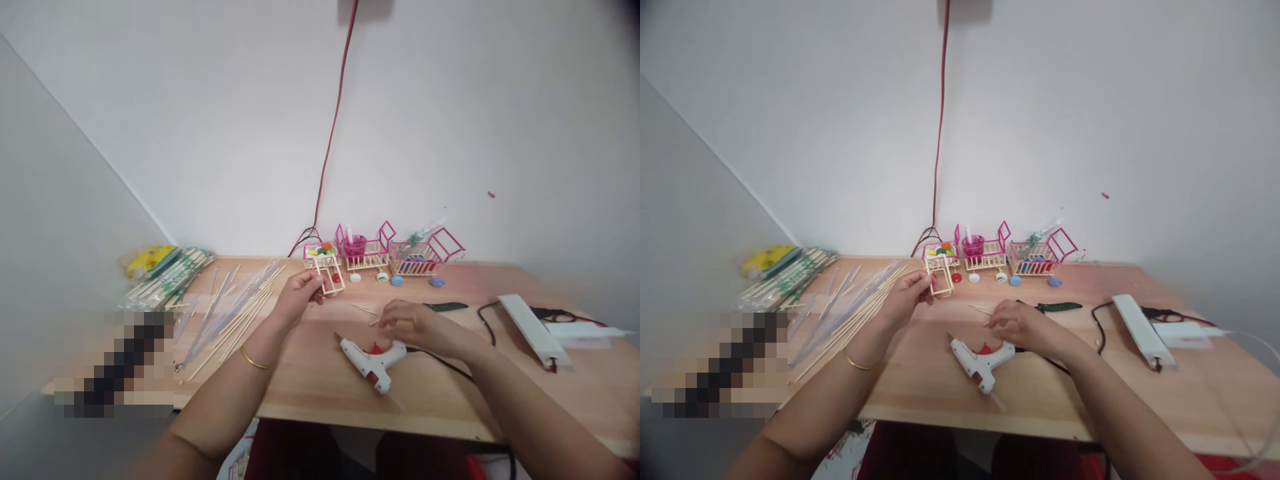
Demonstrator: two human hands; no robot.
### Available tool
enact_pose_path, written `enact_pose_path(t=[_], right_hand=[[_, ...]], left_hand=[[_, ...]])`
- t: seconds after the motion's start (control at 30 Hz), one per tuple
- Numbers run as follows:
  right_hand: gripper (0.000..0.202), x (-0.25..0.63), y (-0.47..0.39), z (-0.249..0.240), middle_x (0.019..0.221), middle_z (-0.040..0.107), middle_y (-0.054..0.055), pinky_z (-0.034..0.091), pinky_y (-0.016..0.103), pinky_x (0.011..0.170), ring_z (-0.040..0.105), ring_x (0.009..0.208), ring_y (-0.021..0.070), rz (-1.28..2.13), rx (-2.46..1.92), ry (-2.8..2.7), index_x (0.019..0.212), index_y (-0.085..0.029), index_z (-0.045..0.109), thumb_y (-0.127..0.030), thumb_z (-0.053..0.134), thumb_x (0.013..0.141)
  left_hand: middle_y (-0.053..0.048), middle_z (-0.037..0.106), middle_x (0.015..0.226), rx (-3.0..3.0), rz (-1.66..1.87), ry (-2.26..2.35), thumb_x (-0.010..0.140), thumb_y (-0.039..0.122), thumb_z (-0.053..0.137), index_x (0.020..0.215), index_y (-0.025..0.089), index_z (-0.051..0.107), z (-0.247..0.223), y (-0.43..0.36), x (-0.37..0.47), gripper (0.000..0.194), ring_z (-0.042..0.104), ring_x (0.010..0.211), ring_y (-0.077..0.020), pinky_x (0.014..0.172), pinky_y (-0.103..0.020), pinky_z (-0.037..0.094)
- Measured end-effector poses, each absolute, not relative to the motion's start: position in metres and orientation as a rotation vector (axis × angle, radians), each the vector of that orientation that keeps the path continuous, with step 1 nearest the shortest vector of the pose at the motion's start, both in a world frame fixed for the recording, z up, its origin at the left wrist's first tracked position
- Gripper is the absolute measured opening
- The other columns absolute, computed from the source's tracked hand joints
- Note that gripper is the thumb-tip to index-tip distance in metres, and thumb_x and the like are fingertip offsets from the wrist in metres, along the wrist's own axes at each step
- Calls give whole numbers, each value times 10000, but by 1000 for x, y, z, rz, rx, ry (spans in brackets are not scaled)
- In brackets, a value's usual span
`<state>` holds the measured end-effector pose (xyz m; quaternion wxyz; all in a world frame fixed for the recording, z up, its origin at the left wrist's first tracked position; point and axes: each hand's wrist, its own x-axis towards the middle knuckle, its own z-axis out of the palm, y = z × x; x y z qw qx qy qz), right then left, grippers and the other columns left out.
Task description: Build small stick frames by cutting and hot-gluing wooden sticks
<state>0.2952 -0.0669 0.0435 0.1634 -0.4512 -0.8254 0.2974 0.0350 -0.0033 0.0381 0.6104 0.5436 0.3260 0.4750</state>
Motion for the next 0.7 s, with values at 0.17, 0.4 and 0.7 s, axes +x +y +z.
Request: enact_pose_path(t=[0.17, 0.4, 0.7], right_hand=[[158, 292, -44, 27, 757, 613, 42, 395, 261, 657, 539, 696, 158, 484, -1482, -2394, 748, -171, 650, -204, 496, 757], [164, 288, -34, 17, 737, 621, 34, 376, 254, 642, 549, 677, 153, 286, -1371, -2502, 718, -174, 621, -167, 477, 795], [221, 256, -45, 84, 769, 613, 56, 382, 297, 700, 542, 746, 182, -226, -1213, -2119, 841, -189, 650, -285, 456, 883]], left_hand=[[-24, 596, 624, 1371, 1023, 731, 761, 421, 584, 685, 120, 560, 38, -8, 39, 311, 506, 532, -73, 481, -180, 373], [-22, 582, 665, 1525, 963, 777, 781, 405, 562, 690, 113, 586, 41, -11, 38, 306, 475, 530, -62, 516, -184, 399], [-25, 584, 682, 1781, 923, 819, 828, 409, 487, 707, 126, 596, 39, -18, 41, 327, 483, 572, -77, 546, -181, 406]])
